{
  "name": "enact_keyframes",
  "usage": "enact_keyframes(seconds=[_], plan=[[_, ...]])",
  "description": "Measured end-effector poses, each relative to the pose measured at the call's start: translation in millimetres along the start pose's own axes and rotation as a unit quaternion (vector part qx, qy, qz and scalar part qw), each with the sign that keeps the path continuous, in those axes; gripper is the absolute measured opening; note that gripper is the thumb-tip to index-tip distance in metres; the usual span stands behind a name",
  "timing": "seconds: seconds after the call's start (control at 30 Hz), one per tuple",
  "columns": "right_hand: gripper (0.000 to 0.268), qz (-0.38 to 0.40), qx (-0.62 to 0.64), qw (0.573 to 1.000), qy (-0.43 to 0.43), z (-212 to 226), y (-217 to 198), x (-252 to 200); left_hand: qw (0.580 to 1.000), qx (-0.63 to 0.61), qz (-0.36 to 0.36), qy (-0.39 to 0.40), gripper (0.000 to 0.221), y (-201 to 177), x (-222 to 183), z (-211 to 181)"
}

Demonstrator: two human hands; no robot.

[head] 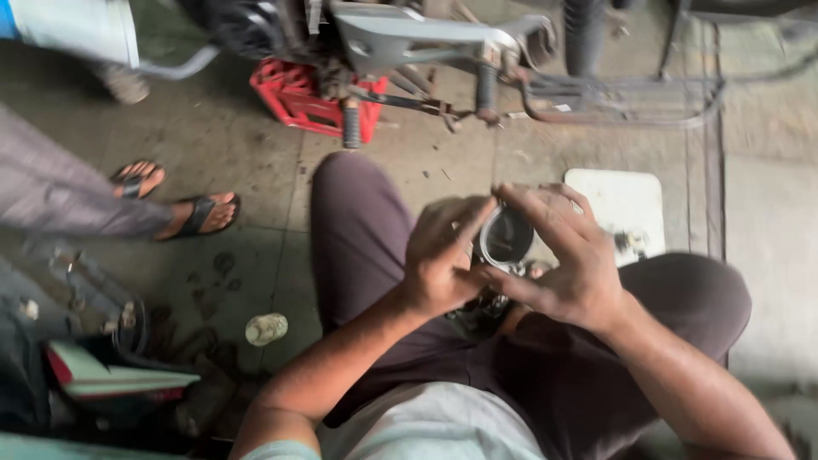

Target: Assembling and inspecting a motorcycle carburetor component.

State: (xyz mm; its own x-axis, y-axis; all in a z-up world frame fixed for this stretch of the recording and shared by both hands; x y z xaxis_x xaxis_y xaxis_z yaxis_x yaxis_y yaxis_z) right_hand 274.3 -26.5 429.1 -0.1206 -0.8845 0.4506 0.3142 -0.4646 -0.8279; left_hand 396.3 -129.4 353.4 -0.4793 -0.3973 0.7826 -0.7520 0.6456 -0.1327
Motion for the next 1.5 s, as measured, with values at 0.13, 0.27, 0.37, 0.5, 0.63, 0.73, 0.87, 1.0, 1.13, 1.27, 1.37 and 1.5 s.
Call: enact_keyframes(seconds=[0.13,0.27,0.37,0.5,0.63,0.73,0.87,1.0,1.13,1.27,1.37,1.5], plan=[[0.084,0.018,0.021,0.998,-0.06,-6,8,1,0.998,0.044,0.016,-0.047,0.071,-14,-22,-18],[0.085,0.061,0.069,0.988,-0.128,8,11,8,0.884,-0.393,-0.1,-0.232,0.066,-4,-40,-17],[0.089,0.112,0.045,0.975,-0.186,28,18,10,0.777,-0.525,-0.165,-0.307,0.064,20,-58,-11],[0.096,0.134,0.063,0.972,-0.184,37,15,2,0.718,-0.524,-0.282,-0.362,0.057,41,-85,-8],[0.083,0.096,0.133,0.968,-0.192,41,6,-3,0.74,-0.485,-0.26,-0.388,0.056,40,-72,-40],[0.062,0.062,0.318,0.932,-0.161,34,7,-1,0.717,-0.55,-0.245,-0.351,0.059,54,-82,-37],[0.056,0.048,0.447,0.881,-0.145,35,31,45,0.769,-0.472,-0.262,-0.342,0.051,50,-103,-1],[0.059,0.121,0.502,0.853,-0.069,39,75,91,0.737,-0.474,-0.295,-0.381,0.042,67,-132,28],[0.05,0.092,0.595,0.798,0.028,40,114,135,0.687,-0.585,-0.286,-0.322,0.044,35,-130,26],[0.041,0.02,0.687,0.722,0.08,54,128,153,0.673,-0.643,-0.179,-0.318,0.055,16,-137,36],[0.049,0.021,0.698,0.708,0.109,82,123,153,0.65,-0.674,-0.142,-0.321,0.061,22,-153,39],[0.06,0.066,0.715,0.694,0.046,101,111,165,0.637,-0.67,-0.164,-0.345,0.059,4,-147,44]])
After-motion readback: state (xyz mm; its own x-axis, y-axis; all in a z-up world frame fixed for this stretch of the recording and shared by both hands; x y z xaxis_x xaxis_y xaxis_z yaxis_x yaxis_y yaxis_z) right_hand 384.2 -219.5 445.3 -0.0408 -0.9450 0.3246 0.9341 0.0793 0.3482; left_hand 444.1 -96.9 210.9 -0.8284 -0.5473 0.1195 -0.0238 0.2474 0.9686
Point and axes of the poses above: each hand's wrist, its own x-axis towards the middle knuckle, its own y-axis out of the palm, z = x × y, the point moved 5 cm from there along x, towards the middle knuckle, and after that the axes turned 11 degrees about -x, right-handed, at the moved point
